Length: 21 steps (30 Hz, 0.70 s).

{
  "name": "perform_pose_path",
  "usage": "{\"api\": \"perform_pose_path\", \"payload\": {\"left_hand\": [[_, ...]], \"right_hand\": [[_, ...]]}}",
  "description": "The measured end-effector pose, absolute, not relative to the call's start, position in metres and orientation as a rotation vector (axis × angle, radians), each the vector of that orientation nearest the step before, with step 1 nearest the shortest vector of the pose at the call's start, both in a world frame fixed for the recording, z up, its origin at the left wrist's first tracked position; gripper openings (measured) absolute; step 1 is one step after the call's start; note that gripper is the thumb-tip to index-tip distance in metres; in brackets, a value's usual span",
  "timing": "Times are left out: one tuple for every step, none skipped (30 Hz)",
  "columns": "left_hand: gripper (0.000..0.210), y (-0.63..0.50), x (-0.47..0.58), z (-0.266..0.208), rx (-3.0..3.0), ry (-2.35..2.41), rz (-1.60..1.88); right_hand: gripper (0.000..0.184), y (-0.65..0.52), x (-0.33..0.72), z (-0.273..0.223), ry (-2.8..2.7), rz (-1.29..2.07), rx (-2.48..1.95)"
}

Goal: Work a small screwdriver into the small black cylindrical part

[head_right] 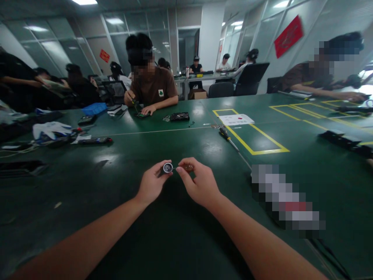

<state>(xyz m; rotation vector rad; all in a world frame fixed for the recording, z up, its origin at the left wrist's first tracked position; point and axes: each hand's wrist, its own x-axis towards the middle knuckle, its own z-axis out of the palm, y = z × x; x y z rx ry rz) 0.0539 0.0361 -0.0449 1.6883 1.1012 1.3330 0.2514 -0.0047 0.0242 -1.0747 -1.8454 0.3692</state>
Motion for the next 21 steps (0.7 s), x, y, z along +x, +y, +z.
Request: {"api": "perform_pose_path", "payload": {"left_hand": [[0.041,0.037,0.054,-0.046,1.665,1.094,1.323],[0.041,0.037,0.054,-0.046,1.642,1.091,1.320],[0.041,0.037,0.054,-0.047,1.621,1.090,1.321],[0.041,0.037,0.054,-0.047,1.605,1.089,1.321],[0.041,0.038,0.054,-0.047,1.595,1.087,1.323],[0.041,0.038,0.054,-0.047,1.592,1.084,1.326],[0.041,0.037,0.054,-0.048,1.595,1.083,1.327],[0.041,0.037,0.054,-0.048,1.603,1.083,1.326],[0.041,0.037,0.054,-0.048,1.613,1.086,1.328],[0.041,0.036,0.054,-0.047,1.624,1.094,1.334],[0.040,0.036,0.054,-0.047,1.638,1.107,1.340],[0.039,0.035,0.054,-0.045,1.653,1.123,1.344],[0.039,0.034,0.054,-0.044,1.670,1.139,1.347],[0.038,0.033,0.054,-0.042,1.686,1.155,1.348],[0.038,0.033,0.054,-0.040,1.701,1.167,1.346],[0.037,0.032,0.054,-0.039,1.712,1.175,1.343],[0.038,0.032,0.054,-0.037,1.720,1.179,1.343],[0.038,0.031,0.054,-0.036,1.722,1.183,1.346],[0.038,0.031,0.054,-0.035,1.722,1.185,1.349],[0.037,0.031,0.054,-0.034,1.719,1.187,1.355],[0.037,0.030,0.053,-0.034,1.717,1.187,1.359]], "right_hand": [[0.008,-0.004,0.252,0.024,-1.865,0.372,-1.082],[0.009,-0.004,0.252,0.023,-1.881,0.374,-1.086],[0.009,-0.004,0.252,0.023,-1.897,0.374,-1.084],[0.010,-0.004,0.252,0.023,-1.909,0.375,-1.079],[0.010,-0.005,0.252,0.023,-1.916,0.370,-1.066],[0.010,-0.006,0.251,0.023,-1.927,0.370,-1.052],[0.010,-0.007,0.251,0.023,-1.932,0.371,-1.043],[0.010,-0.008,0.250,0.023,-1.948,0.375,-1.028],[0.010,-0.009,0.250,0.023,-1.969,0.381,-1.017],[0.010,-0.010,0.249,0.022,-1.977,0.374,-1.006],[0.010,-0.010,0.249,0.021,-1.977,0.366,-1.014],[0.010,-0.011,0.248,0.020,-1.962,0.356,-1.026],[0.010,-0.011,0.248,0.019,-1.922,0.352,-1.048],[0.009,-0.011,0.247,0.018,-1.890,0.367,-1.068],[0.009,-0.011,0.247,0.017,-1.876,0.381,-1.079],[0.009,-0.011,0.247,0.017,-1.870,0.391,-1.081],[0.009,-0.011,0.246,0.017,-1.878,0.399,-1.075],[0.009,-0.011,0.246,0.016,-1.896,0.403,-1.060],[0.010,-0.010,0.246,0.017,-1.916,0.401,-1.040],[0.010,-0.010,0.246,0.017,-1.935,0.399,-1.021],[0.010,-0.009,0.247,0.017,-1.948,0.398,-1.006]]}}
